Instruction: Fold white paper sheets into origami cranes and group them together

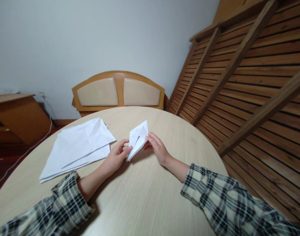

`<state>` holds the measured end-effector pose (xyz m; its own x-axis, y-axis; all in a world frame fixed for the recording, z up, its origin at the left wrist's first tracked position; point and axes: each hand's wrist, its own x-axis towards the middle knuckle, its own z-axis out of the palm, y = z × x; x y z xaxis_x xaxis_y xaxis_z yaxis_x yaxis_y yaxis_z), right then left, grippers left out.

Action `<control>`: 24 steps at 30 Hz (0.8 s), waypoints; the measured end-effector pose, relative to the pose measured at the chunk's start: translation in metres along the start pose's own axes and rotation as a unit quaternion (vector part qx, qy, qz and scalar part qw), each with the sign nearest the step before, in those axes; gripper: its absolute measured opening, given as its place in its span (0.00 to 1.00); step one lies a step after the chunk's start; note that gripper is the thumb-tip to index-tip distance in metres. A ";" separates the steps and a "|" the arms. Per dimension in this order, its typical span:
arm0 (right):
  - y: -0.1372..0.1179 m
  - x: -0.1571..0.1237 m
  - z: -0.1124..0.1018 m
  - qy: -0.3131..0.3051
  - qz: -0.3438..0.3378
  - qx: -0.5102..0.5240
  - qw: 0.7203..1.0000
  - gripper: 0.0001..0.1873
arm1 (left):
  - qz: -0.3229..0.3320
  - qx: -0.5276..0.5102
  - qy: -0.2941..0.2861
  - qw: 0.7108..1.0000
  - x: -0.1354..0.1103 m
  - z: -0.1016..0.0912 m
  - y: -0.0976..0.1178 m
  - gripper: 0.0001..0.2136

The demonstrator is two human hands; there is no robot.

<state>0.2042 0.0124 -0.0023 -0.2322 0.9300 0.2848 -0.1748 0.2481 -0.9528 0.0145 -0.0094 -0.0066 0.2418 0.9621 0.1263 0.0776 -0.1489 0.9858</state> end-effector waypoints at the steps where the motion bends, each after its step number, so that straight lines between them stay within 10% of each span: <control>1: -0.001 0.000 0.000 -0.003 -0.002 -0.003 1.000 0.18 | 0.001 0.001 0.013 1.000 0.000 0.000 0.000 0.22; 7: 0.004 0.001 0.000 0.003 0.045 0.035 0.998 0.07 | -0.004 0.002 0.053 0.999 0.001 -0.001 -0.002 0.21; 24: 0.009 0.003 -0.003 0.032 0.048 0.003 0.998 0.17 | -0.034 -0.047 0.074 0.996 0.000 0.001 -0.001 0.23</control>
<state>0.2043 0.0182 -0.0101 -0.1868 0.9648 0.1852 -0.1600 0.1562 -0.9747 0.0150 -0.0096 -0.0073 0.0931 0.9934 0.0672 -0.0027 -0.0672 0.9977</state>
